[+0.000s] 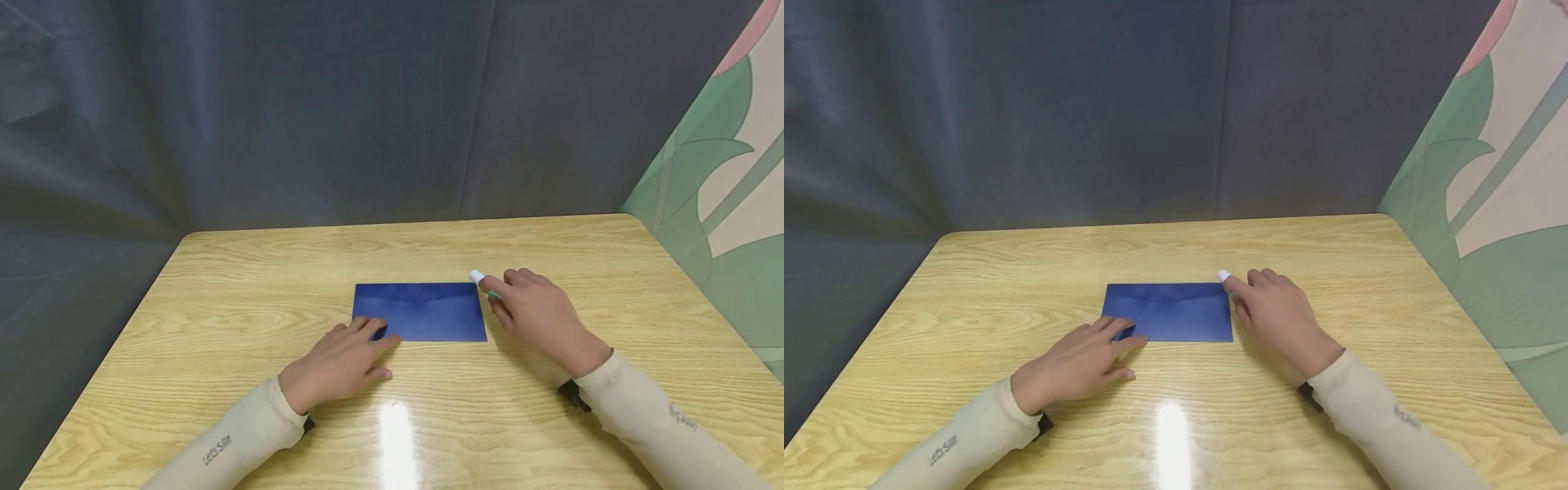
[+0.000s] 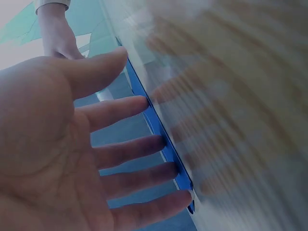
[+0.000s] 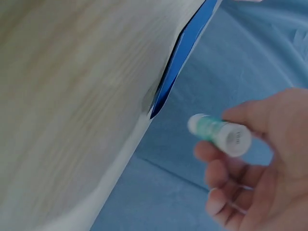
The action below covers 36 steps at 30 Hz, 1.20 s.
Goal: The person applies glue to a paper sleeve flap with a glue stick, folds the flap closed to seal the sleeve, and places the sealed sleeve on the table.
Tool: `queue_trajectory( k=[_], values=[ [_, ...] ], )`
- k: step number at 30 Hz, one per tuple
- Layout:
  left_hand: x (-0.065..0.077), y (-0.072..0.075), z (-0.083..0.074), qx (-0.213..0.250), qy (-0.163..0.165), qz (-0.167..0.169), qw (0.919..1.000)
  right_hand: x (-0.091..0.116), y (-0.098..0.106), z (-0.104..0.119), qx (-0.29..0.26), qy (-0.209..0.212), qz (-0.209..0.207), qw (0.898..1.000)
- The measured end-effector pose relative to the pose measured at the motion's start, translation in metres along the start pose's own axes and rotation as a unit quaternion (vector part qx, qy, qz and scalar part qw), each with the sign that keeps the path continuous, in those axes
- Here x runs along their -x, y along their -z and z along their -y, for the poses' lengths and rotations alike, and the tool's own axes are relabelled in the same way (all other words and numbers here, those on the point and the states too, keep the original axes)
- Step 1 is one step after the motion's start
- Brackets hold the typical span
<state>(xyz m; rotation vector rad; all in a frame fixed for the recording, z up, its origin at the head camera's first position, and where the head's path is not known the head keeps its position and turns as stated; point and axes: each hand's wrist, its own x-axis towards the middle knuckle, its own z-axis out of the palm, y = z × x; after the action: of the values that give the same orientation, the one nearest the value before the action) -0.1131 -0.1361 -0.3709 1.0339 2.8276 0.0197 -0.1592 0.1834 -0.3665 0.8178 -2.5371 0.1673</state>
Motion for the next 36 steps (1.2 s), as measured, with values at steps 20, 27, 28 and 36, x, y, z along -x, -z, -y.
queue_trajectory(
  k=[20,27,28,36],
  values=[
    [-0.0009,-0.0004,-0.0011,-0.009,-0.010,-0.003,0.9999,0.0029,0.0013,-0.0042,-0.016,-0.063,0.151,0.986],
    [-0.0009,0.0006,-0.0024,-0.027,0.002,0.014,0.9995,0.0023,0.0004,-0.0026,-0.014,-0.048,0.168,0.984],
    [-0.0009,0.0007,-0.0027,-0.027,0.004,0.017,0.9995,0.0023,0.0003,-0.0024,-0.014,-0.048,0.169,0.984],
    [-0.0013,0.0006,-0.0037,-0.017,0.018,0.048,0.9986,0.0034,-0.0013,-0.0027,-0.018,-0.039,0.162,0.986]
  ],
)
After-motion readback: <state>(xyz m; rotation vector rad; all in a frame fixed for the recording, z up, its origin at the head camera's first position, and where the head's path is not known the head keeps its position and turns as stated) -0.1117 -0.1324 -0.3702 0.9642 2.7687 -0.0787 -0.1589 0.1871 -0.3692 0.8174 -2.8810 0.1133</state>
